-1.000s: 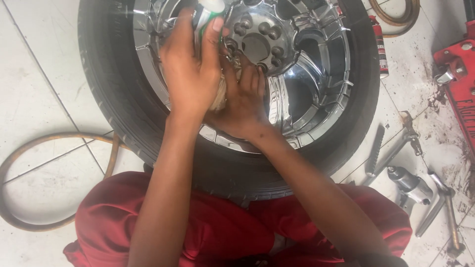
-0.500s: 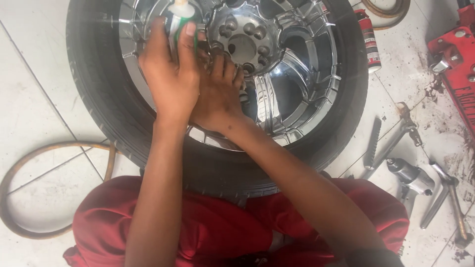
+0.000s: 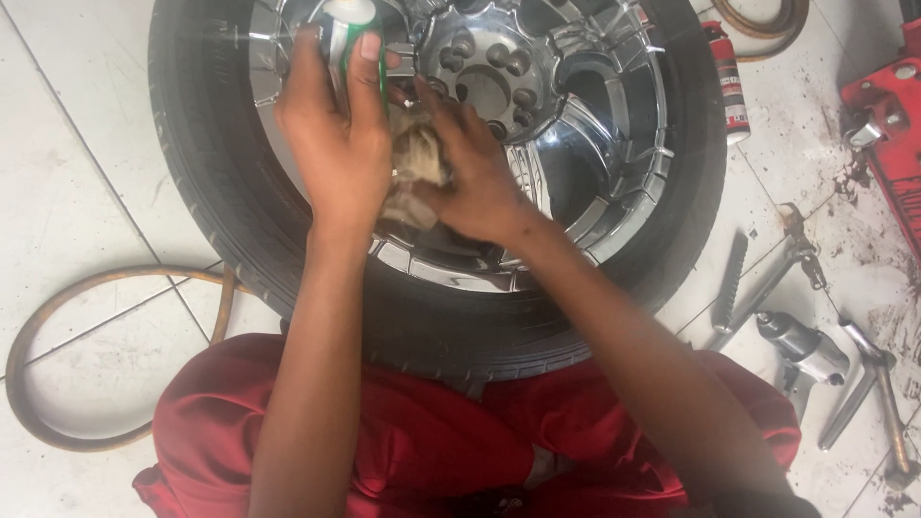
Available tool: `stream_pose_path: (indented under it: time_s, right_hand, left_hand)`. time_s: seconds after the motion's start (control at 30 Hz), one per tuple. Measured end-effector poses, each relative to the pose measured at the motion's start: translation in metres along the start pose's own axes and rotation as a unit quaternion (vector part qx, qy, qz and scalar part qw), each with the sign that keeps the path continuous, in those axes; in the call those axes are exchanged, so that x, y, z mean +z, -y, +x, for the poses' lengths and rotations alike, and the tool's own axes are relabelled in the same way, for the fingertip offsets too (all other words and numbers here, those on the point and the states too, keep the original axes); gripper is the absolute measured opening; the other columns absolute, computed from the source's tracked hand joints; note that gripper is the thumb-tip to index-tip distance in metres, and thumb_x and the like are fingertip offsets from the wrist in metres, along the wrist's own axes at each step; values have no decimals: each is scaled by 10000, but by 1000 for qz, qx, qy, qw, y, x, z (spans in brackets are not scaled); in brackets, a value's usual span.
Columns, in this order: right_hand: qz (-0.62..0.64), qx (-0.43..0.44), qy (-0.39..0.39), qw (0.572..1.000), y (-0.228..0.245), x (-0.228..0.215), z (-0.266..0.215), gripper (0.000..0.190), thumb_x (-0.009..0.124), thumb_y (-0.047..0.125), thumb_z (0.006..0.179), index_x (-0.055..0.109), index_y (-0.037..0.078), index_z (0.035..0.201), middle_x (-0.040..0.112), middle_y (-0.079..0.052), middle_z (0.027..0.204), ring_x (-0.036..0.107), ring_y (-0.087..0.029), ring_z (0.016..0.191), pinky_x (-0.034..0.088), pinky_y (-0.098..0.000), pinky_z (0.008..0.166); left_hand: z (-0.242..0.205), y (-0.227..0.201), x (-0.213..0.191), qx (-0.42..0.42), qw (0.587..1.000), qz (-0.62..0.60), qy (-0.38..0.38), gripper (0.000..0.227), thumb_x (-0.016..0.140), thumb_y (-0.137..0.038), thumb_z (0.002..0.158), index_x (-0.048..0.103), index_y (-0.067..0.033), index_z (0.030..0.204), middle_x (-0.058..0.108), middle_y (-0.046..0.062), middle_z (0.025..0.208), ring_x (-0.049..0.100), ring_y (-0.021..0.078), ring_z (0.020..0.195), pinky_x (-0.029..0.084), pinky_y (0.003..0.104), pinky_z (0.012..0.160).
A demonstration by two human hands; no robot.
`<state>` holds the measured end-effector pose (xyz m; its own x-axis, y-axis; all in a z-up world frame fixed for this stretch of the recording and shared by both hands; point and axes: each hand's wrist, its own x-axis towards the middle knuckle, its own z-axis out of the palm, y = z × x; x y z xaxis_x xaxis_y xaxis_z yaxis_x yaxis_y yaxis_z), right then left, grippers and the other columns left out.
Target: Cleaning and polishing a chrome car rim using a rag and polishing compound.
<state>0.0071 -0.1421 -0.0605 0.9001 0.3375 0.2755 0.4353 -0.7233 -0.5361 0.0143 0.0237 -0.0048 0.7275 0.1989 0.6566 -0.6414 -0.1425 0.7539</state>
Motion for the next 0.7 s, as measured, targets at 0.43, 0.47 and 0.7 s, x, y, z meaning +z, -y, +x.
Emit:
stream_pose_path:
  time_s: [0.43,0.47,0.7]
  right_hand:
    - [33,-91,43,994,-2,-14,-4,1023,831,345,908,181,229,1688,280,-176,1657,331,-428,1590,368,-529,1320]
    - [-28,-74,52,996,4,-13,-3,1133,896,425,827,152,185,1648,229,-222,1616,288,-489,1522,323,-589,1238]
    - [33,-48,160,985,-7,-28,4,1168,821,375,835,78,201,1719,98,-257,1737,145,-501,1590,274,-577,1254]
  left_hand:
    - [1,-5,5,-5,1000,-8,23,192,598,-164,1180,567,17,1124,748,82,908,704,119,764,551,273,680]
    - [0,-1,4,10,1000,16,20,203,603,-165,1191,566,16,1107,751,83,904,706,125,757,543,277,683]
    - [1,-4,3,19,999,-3,34,207,598,-155,1214,586,21,1105,763,89,908,729,125,732,555,276,663]
